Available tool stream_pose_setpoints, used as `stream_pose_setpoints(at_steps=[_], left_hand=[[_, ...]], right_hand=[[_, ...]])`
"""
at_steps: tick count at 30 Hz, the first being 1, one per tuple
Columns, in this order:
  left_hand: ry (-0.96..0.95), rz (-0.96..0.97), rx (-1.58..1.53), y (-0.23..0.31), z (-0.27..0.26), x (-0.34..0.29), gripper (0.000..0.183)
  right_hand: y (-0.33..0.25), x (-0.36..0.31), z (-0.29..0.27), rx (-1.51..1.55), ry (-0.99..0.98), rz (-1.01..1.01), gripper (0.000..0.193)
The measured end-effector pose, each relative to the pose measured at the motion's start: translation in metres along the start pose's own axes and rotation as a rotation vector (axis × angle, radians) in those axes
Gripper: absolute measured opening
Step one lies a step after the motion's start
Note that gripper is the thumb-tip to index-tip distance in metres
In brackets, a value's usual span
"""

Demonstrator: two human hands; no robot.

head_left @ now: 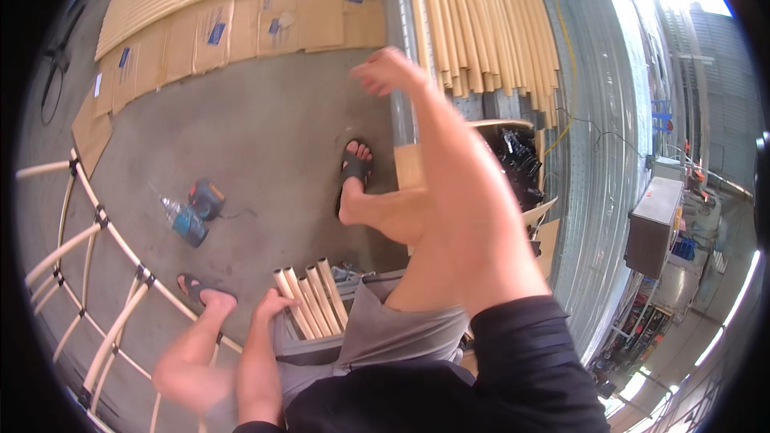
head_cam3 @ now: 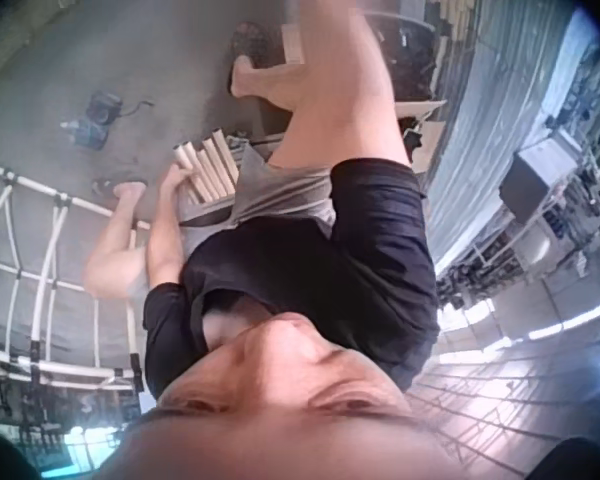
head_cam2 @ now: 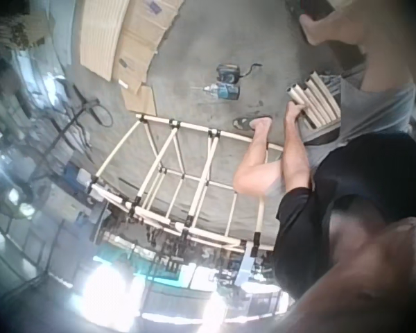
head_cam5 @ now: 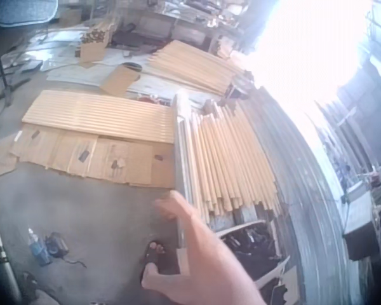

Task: The person assembles a frame structure by inserting wooden poles into plastic connectors and securing them with a power drill.

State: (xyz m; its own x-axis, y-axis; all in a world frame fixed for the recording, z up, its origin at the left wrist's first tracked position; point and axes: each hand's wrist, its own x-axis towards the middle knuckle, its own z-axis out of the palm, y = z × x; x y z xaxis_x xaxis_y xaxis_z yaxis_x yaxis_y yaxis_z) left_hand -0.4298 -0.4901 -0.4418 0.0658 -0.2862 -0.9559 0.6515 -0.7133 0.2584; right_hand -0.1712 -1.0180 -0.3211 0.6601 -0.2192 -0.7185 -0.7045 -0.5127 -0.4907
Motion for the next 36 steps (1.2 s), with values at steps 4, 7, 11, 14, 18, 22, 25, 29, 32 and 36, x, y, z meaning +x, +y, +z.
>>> stream_pose_setpoints(at_steps=[4, 7, 11, 14, 18, 22, 25, 29, 32, 36], left_hand=[[0.05, 0.055, -0.05, -0.005, 0.0, 0.013, 0.059], [0.008, 0.114, -0.024, -0.005, -0.01, 0.03, 0.078], [-0.009, 0.046, 0.004, -0.039, -0.038, 0.041, 0.109], [0.053, 0.07, 0.032, -0.019, -0.038, 0.011, 0.108], [0.074, -0.018, 0.06, -0.007, -0.035, -0.018, 0.105], [0.033, -0.012, -0.076, -0.005, -0.016, -0.028, 0.1], [-0.079, 0.105, -0.073, -0.083, -0.02, 0.015, 0.095], [0.131, -0.056, 0.055, -0.005, -0.013, -0.024, 0.092], [0.193, -0.125, 0.043, 0.004, -0.014, -0.042, 0.092], [0.183, -0.104, 0.077, -0.026, -0.013, -0.033, 0.093]], right_hand=[[0.075, -0.002, -0.127, -0.204, 0.42, 0.053, 0.03], [0.165, 0.008, -0.149, -0.25, 0.5, 0.18, 0.03], [0.207, 0.036, -0.09, -0.247, 0.591, 0.106, 0.09], [0.179, 0.066, -0.043, -0.368, 0.844, 0.09, 0.091], [0.155, 0.091, -0.055, -0.379, 0.618, 0.212, 0.098], [0.182, 0.101, -0.09, -0.229, 0.473, 0.223, 0.081], [0.179, 0.096, -0.086, -0.302, 0.603, 0.329, 0.07], [0.222, 0.093, -0.094, -0.259, 0.863, 0.408, 0.067], [0.219, 0.088, -0.1, -0.143, 0.801, 0.287, 0.06], [0.25, 0.142, -0.092, -0.245, 0.85, 0.292, 0.043]])
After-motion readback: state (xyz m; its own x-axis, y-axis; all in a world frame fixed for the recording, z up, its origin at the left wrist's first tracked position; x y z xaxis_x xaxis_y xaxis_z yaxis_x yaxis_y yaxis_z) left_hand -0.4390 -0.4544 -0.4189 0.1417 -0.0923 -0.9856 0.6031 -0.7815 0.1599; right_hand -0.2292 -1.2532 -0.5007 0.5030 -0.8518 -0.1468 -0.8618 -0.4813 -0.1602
